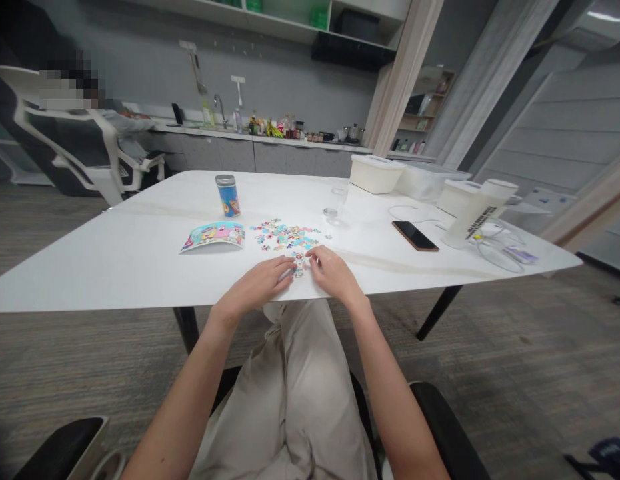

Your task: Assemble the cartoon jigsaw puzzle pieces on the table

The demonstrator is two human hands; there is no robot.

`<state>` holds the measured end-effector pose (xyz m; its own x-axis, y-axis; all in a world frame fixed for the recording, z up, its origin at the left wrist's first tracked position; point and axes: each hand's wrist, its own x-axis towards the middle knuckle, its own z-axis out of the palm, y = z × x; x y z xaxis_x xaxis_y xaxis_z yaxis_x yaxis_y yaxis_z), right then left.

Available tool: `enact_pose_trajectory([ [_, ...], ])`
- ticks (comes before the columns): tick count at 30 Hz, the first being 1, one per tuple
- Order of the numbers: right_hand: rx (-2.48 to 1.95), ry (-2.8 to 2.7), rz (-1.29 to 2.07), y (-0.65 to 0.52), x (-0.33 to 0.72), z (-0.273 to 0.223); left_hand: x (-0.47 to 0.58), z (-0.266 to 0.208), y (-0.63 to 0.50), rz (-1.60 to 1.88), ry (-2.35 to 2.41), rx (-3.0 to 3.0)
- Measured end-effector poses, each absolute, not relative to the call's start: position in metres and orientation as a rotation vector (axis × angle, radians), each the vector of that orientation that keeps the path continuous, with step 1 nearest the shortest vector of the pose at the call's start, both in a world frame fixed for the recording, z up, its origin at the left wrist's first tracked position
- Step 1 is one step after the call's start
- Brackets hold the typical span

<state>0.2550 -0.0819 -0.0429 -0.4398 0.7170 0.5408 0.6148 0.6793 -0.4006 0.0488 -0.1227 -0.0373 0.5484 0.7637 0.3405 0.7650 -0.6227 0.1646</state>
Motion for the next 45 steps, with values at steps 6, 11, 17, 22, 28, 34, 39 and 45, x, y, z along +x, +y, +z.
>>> enact_pose_trajectory([
  [6, -1.162, -1.981, 0.041, -0.072, 0.257, -0.054, 0.050, -0.034, -0.124, -0.588, -1.385, -2.759],
  [11, -1.385, -1.819, -0.084, -0.069, 0.261, -0.059, 0.049, -0.037, -0.125, -0.592, -1.421, -2.704],
  [17, -1.544, -1.890, -0.020, -0.071, 0.260, -0.058, 0.049, -0.036, -0.125, -0.558, -1.461, -2.711],
  [22, -1.463, -1.962, 0.033, -0.070, 0.260, -0.056, 0.050, -0.035, -0.125, -0.582, -1.456, -2.726],
  [28, -1.252, -2.010, 0.190, -0.069, 0.261, -0.054, 0.049, -0.036, -0.125, -0.585, -1.478, -2.744],
  [34, -1.064, -2.027, 0.341, -0.070, 0.260, -0.054, 0.049, -0.040, -0.123, -0.613, -1.465, -2.731],
  [39, -1.287, -1.954, 0.220, -0.069, 0.261, -0.056, 0.053, -0.036, -0.122, -0.555, -1.489, -2.693],
  [45, -1.339, -1.945, 0.201, -0.066, 0.260, -0.055, 0.054, -0.035, -0.119, -0.481, -1.448, -2.666],
])
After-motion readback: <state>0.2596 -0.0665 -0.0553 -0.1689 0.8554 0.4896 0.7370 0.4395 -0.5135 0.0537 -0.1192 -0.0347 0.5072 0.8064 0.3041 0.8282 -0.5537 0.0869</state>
